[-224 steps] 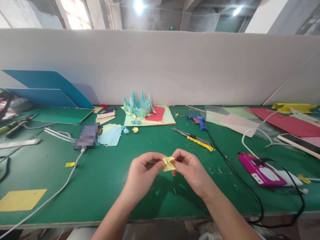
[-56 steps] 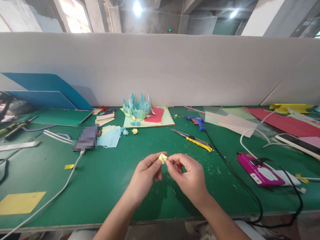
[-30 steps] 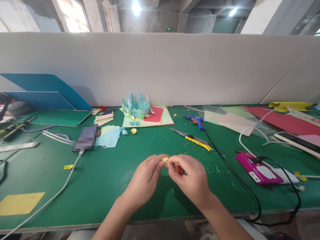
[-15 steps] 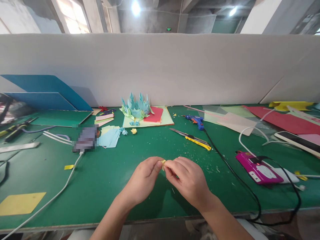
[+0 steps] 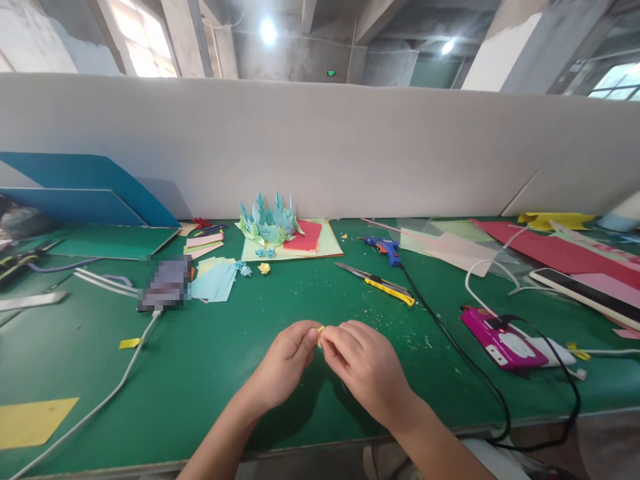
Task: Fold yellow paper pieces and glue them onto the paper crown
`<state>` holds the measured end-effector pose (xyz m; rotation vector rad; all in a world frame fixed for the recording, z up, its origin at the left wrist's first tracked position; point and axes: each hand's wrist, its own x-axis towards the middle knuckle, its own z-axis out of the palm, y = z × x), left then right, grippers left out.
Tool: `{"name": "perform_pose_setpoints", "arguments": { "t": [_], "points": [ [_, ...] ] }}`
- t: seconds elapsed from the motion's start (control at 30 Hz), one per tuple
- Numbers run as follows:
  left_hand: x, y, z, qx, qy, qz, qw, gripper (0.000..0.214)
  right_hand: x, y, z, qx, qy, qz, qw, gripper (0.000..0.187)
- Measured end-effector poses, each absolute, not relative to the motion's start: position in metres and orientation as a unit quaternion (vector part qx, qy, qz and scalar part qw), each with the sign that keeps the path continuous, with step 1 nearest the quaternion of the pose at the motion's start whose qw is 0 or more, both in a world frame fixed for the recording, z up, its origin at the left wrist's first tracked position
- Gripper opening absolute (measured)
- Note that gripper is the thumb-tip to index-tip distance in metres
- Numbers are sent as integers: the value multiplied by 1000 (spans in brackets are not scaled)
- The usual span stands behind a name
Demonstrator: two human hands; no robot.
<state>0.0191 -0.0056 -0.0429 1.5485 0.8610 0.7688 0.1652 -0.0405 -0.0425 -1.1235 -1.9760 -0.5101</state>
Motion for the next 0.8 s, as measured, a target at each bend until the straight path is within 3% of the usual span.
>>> {"name": "perform_pose_setpoints", "arguments": {
  "t": [0.23, 0.43, 0.67, 0.8],
  "points": [
    [15, 1, -47, 663, 372, 359, 542, 38, 157, -28, -60, -412, -758, -212, 459, 17],
    [10, 4, -47, 683, 387, 377, 491, 39, 154, -21, -53, -401, -765, -220, 453, 19],
    [7, 6, -45, 616, 369, 429, 548, 48, 152, -9, -40, -351, -801, -238, 423, 21],
    [7, 2, -38, 562, 347, 463, 591, 53, 155, -7, -32, -329, -811, -160, 457, 15]
  ]
}}
